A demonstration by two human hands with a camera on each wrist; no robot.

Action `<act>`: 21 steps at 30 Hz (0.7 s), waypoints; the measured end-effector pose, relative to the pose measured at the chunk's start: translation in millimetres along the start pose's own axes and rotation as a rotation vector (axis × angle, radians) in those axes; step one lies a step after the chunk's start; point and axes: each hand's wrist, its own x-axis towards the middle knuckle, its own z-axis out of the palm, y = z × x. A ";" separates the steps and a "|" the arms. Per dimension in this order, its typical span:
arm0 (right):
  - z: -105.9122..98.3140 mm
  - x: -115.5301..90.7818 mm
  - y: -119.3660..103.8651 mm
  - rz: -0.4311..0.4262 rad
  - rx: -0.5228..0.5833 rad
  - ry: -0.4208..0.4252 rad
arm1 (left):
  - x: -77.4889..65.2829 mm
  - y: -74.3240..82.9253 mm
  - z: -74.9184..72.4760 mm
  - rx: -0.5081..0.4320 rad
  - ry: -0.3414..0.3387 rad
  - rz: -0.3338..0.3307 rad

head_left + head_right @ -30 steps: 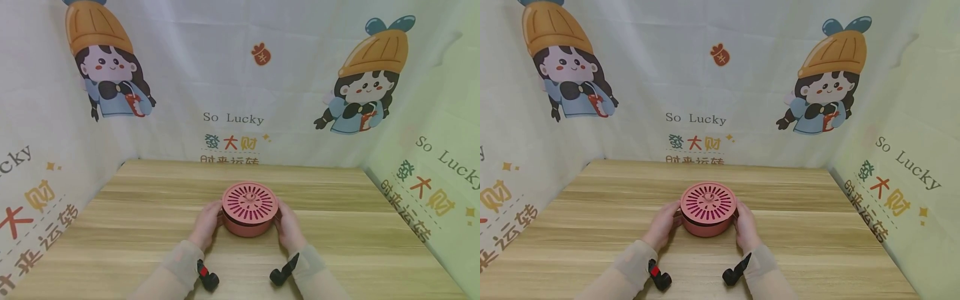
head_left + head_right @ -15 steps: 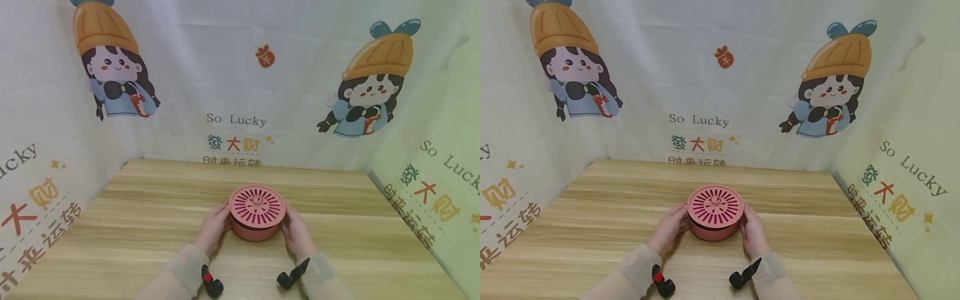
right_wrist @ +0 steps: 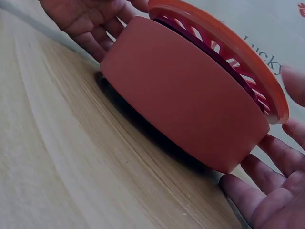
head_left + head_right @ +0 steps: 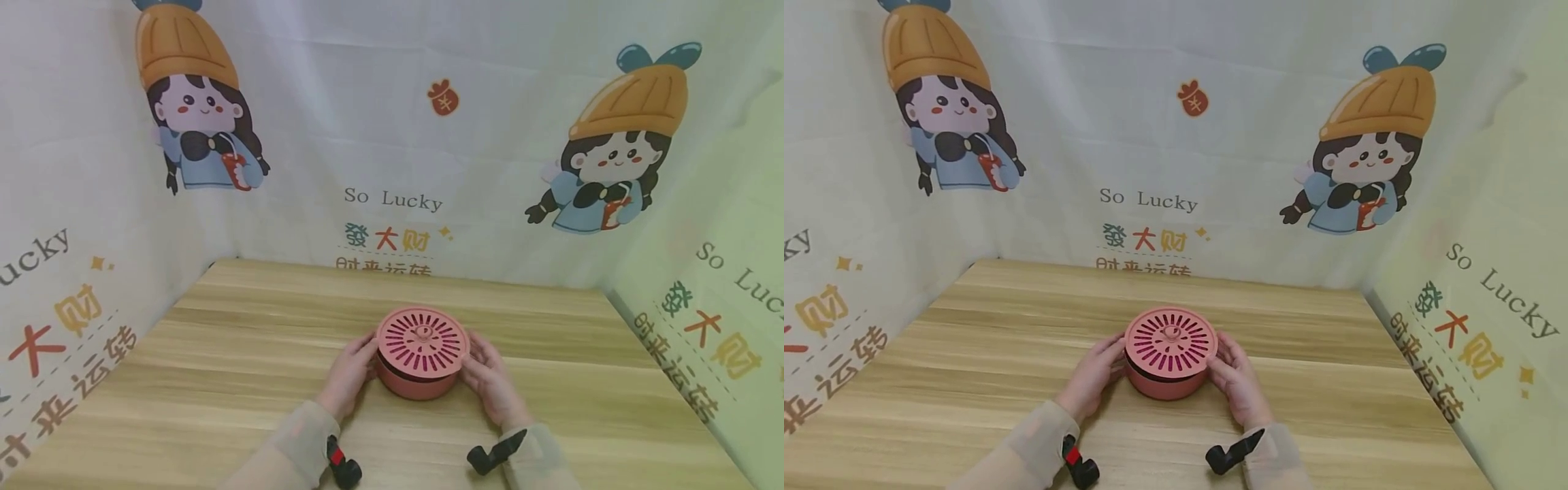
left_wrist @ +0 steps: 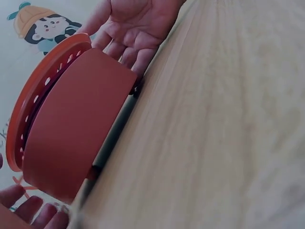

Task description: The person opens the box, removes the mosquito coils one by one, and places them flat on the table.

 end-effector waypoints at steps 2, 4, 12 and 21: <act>-0.2 -0.9 0.2 0.003 -0.007 -0.020 | 1.5 6.7 -3.6 0.079 0.037 0.049; -0.2 -1.3 0.6 0.001 -0.005 -0.032 | 3.8 16.6 -6.5 0.185 0.059 0.113; -3.6 -3.1 0.0 -0.008 0.008 -0.013 | 21.1 52.9 6.2 0.610 -0.143 0.235; -2.2 -2.2 1.0 0.009 0.025 -0.011 | 36.0 66.6 27.8 0.814 -0.290 0.318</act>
